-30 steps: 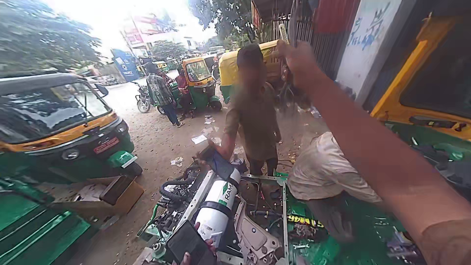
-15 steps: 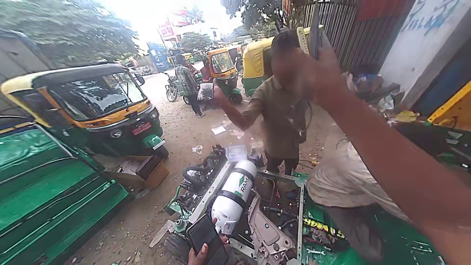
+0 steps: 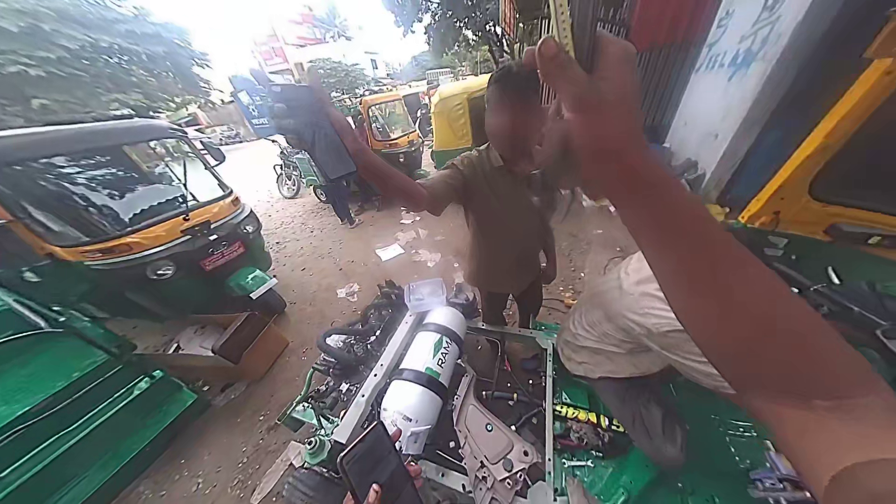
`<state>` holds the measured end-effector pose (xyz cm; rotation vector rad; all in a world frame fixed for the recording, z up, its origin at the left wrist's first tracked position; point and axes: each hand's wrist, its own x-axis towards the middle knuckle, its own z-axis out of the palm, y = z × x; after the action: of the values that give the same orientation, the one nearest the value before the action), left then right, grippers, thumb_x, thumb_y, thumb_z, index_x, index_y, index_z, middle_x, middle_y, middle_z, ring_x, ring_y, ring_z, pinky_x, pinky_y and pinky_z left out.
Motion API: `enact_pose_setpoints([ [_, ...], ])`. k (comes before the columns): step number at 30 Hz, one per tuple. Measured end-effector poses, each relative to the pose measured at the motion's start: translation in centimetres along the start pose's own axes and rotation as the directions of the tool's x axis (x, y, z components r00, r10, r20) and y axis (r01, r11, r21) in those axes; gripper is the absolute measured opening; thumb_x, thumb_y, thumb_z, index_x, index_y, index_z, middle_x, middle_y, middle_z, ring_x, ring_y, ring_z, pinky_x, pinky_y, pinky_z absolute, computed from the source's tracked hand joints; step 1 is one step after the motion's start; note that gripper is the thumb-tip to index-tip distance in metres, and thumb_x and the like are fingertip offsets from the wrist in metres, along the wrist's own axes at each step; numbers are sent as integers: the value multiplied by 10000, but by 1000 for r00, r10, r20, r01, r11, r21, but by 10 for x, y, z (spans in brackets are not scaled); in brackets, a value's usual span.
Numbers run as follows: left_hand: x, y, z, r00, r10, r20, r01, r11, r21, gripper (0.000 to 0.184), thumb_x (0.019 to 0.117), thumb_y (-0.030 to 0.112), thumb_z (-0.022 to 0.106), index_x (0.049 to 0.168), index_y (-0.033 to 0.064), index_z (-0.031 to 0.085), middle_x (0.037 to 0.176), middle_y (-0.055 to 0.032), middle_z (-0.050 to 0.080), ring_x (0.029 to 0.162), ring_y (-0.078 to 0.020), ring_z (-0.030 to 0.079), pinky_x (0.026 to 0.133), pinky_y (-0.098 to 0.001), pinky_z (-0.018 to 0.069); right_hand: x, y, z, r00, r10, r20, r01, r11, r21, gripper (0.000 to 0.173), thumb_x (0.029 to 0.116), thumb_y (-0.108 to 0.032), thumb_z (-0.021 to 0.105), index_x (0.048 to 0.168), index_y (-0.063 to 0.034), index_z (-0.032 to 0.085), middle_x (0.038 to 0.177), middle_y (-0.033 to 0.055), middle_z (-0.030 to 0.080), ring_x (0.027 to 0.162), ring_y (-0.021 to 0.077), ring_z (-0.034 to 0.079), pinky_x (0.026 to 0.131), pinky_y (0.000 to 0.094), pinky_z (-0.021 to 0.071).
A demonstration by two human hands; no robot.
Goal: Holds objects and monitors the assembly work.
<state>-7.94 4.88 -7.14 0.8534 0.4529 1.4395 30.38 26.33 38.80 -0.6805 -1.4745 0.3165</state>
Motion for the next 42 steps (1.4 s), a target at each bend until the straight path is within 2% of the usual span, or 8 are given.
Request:
enact_pose_setpoints([
  [6, 2, -2, -3, 998, -21, 64, 26, 996, -82, 650, 986, 443, 637, 1518, 119, 451, 1529, -295, 452, 1135, -499, 654, 951, -640, 549, -19, -26, -20, 991, 117, 66, -127, 973, 191, 211, 1090, -233, 530, 1172, -48, 592, 1131, 88, 737, 452, 95, 529, 363, 226, 436],
  [12, 33, 17, 38, 963, -60, 265, 124, 964, -234, 771, 957, 614, 549, 1544, 126, 443, 1529, -301, 447, 1230, -498, 598, 1022, -633, 499, -114, -27, -30, 958, 233, 168, -266, 940, 212, 204, 1111, -242, 454, 1145, -82, 576, 1192, 84, 737, 427, 78, 510, 345, 220, 434],
  [18, 66, 32, 99, 970, -51, 237, 105, 970, -222, 739, 968, 611, 523, 1461, 61, 482, 1428, -338, 520, 1126, -512, 645, 947, -633, 546, -262, -6, -28, 864, 383, 328, -473, 840, 265, 217, 1026, -355, 629, 1105, -155, 659, 1062, 56, 726, 439, 43, 501, 381, 190, 450],
  [20, 74, 30, 109, 967, -59, 246, 120, 963, -242, 723, 963, 597, 528, 1444, 58, 494, 1413, -342, 531, 1110, -507, 651, 937, -633, 545, -303, 9, -29, 840, 416, 348, -521, 797, 305, 241, 1031, -313, 630, 1153, -106, 650, 1177, 109, 727, 477, 44, 533, 402, 193, 454],
  [22, 75, 26, 113, 965, -59, 256, 123, 962, -245, 689, 972, 557, 525, 1443, 54, 485, 1411, -350, 528, 1101, -508, 653, 927, -631, 546, -339, 20, -30, 796, 503, 336, -597, 742, 305, 261, 1034, -280, 626, 1174, -62, 647, 1240, 147, 718, 476, 52, 538, 398, 203, 449],
  [26, 73, 20, 114, 963, -7, 270, 67, 974, -215, 601, 920, 192, 669, 1438, 9, 426, 1390, -414, 497, 1076, -584, 634, 912, -691, 540, -393, 36, -38, 708, 664, 241, -706, 668, 233, 294, 1026, -284, 636, 1167, -30, 682, 1105, 156, 753, 437, 64, 507, 373, 206, 419],
  [29, 69, 10, 109, 958, -21, 286, 84, 974, -212, 640, 878, 67, 672, 1465, 39, 418, 1406, -411, 488, 1089, -588, 628, 927, -694, 532, -418, 43, -50, 655, 734, 178, -755, 631, 178, 298, 1009, -299, 661, 1177, -55, 699, 1059, 128, 765, 424, 63, 498, 367, 205, 417],
  [42, 4, -5, 49, 984, -156, -81, 150, 986, -78, 674, 857, 134, 745, 1452, 52, 439, 1355, -395, 550, 1042, -589, 656, 872, -697, 564, -503, 58, -63, 470, 869, 153, -870, 485, -82, 217, 997, -131, 632, 1184, -37, 692, 1101, 45, 775, 538, 56, 578, 466, 240, 477],
])
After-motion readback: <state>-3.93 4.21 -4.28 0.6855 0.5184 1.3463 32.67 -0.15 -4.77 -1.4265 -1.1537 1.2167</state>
